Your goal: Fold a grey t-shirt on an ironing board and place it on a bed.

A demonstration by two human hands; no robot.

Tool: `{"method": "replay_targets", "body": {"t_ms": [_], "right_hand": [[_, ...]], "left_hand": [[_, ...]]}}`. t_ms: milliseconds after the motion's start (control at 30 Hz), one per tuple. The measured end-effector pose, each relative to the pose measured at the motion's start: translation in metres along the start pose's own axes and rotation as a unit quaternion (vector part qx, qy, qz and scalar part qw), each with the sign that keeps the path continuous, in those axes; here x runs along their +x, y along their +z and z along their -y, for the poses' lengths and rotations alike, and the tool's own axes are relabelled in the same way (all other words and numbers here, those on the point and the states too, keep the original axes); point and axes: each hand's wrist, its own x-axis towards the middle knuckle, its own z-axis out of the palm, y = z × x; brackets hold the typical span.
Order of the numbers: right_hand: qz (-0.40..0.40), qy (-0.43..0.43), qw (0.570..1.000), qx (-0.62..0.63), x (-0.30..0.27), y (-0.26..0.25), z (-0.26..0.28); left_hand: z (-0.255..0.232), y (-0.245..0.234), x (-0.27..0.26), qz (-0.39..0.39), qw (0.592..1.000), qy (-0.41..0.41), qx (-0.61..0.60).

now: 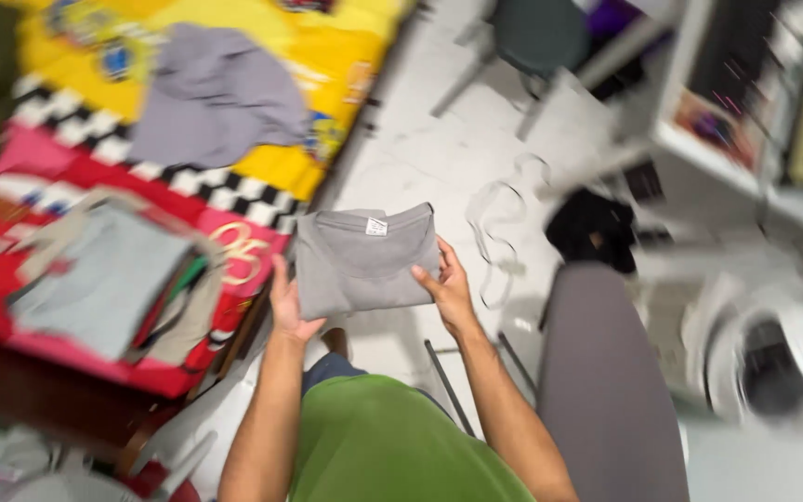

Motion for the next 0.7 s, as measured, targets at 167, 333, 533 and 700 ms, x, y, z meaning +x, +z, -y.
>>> {"method": "replay_targets", "body": {"t_ms": [167, 333, 533, 700], "right_hand": [[0.072, 0.031, 0.985, -0.153, 0.077, 0.087, -0.032], [0.257, -0.143, 0.926, -0.237, 0.123, 0.211, -0.039], [0.356, -0.115, 0.888, -0.267, 0.131, 0.335, -0.042], [0.431, -0.149, 0.798, -0.395, 0.173, 0.336, -0.138]], "left_hand": [[-0.076, -0.037, -0.026, -0.173, 0.905, 0.196, 0.336], [-0.139, -0.037, -0.080, -0.222, 0.792, 0.417, 0.386], [-0.189, -0.044, -0.145, -0.365, 0.679, 0.518, 0.371], [-0.196, -0.089, -0.148, -0.535, 0.580, 0.416, 0.452]]}}
